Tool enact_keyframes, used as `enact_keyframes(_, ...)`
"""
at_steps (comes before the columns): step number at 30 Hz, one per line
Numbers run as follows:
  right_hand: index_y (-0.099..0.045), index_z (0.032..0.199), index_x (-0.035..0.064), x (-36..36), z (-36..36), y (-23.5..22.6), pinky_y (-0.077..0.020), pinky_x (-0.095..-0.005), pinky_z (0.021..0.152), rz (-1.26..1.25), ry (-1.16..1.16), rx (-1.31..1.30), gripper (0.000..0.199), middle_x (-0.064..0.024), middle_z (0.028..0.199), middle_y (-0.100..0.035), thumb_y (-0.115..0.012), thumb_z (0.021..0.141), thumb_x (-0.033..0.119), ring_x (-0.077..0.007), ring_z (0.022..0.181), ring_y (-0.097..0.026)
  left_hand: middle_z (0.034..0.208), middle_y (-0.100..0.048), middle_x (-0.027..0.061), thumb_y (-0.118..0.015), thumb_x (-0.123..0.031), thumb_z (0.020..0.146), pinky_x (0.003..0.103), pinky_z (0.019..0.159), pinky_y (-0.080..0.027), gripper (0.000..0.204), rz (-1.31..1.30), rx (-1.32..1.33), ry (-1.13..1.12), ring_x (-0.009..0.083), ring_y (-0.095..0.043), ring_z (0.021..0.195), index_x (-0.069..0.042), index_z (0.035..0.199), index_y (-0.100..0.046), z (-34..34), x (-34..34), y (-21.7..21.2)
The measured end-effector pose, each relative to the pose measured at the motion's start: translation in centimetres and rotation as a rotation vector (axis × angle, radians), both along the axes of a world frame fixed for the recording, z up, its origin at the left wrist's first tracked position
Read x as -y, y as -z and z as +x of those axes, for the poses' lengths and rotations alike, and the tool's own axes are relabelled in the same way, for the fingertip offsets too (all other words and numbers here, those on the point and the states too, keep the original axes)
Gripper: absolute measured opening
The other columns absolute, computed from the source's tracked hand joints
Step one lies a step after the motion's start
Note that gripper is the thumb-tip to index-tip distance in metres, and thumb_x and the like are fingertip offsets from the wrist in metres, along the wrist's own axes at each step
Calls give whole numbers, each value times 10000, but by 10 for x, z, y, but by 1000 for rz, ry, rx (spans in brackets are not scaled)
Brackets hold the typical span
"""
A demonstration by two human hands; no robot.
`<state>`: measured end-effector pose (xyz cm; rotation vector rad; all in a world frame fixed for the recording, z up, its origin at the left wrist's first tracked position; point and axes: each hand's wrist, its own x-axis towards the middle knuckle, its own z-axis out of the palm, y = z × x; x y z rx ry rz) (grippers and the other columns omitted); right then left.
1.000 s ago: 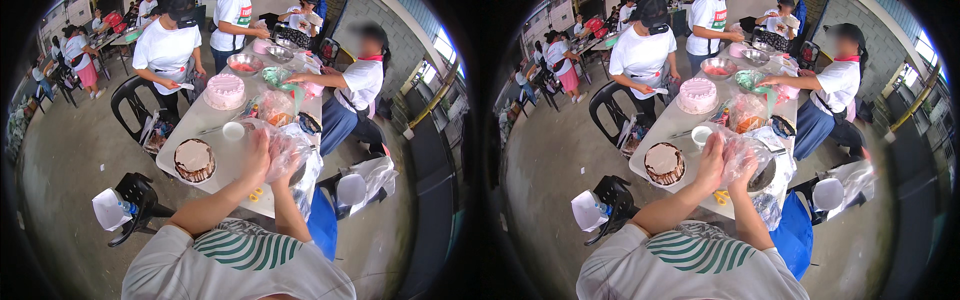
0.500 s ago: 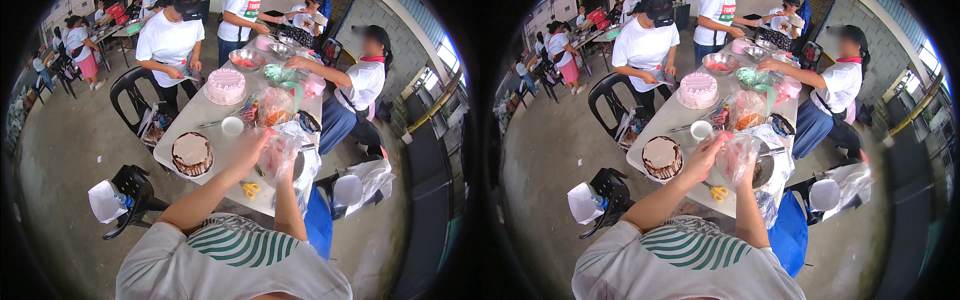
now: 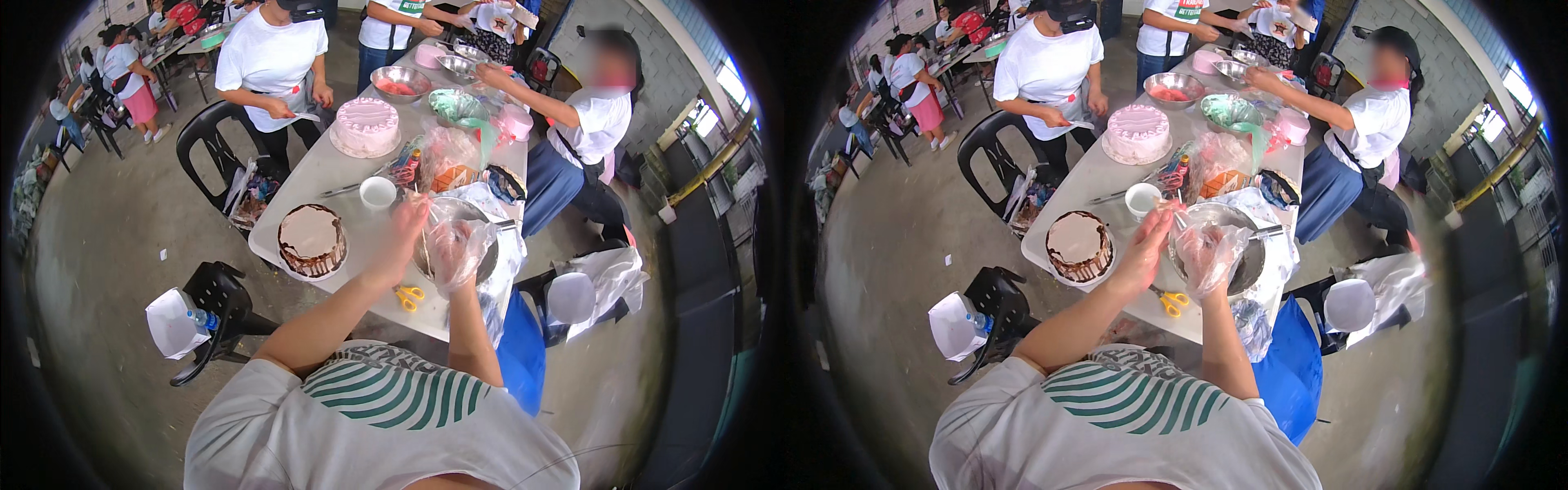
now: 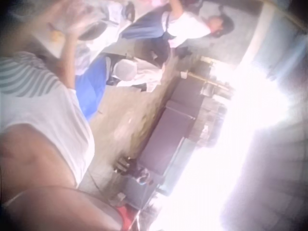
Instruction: The person fills a plastic piping bag with frosting from a metal bowl using a spatula and then uses scissors to cut the tip of the bag.
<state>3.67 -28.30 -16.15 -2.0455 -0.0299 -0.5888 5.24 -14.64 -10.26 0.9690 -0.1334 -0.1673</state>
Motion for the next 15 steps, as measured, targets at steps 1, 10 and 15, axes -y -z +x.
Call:
enact_keyframes(1,-570,998,-25,-3,-1,-5,-462,-328,703,66,-7,-65,331,-108,920,-608,-678,855,253,-171,815,-555,1114,-632,24,-484,-339,998,335,1021,-344,348,5,-4,3,146,-524,1122,-52,1171,-582,3,0,-1)
enact_keyframes(10,-518,922,66,-18,11,27,-492,-322,740,1304,-247,72,176,-51,909,-557,-587,908,227,-155,845,-555,968,-678,170,-473,-328,1000,366,985,-415,286,-199,24,222,236,-594,1083,-59,956,-560,-2,13,12)
enact_keyframes(15,-513,919,84,-26,14,46,-505,-329,730,1260,-47,42,258,-44,903,-545,-506,947,340,-183,838,-569,1022,-667,170,-488,-333,995,354,987,-411,293,-169,-52,337,216,-570,1118,-51,984,-567,-9,12,21)
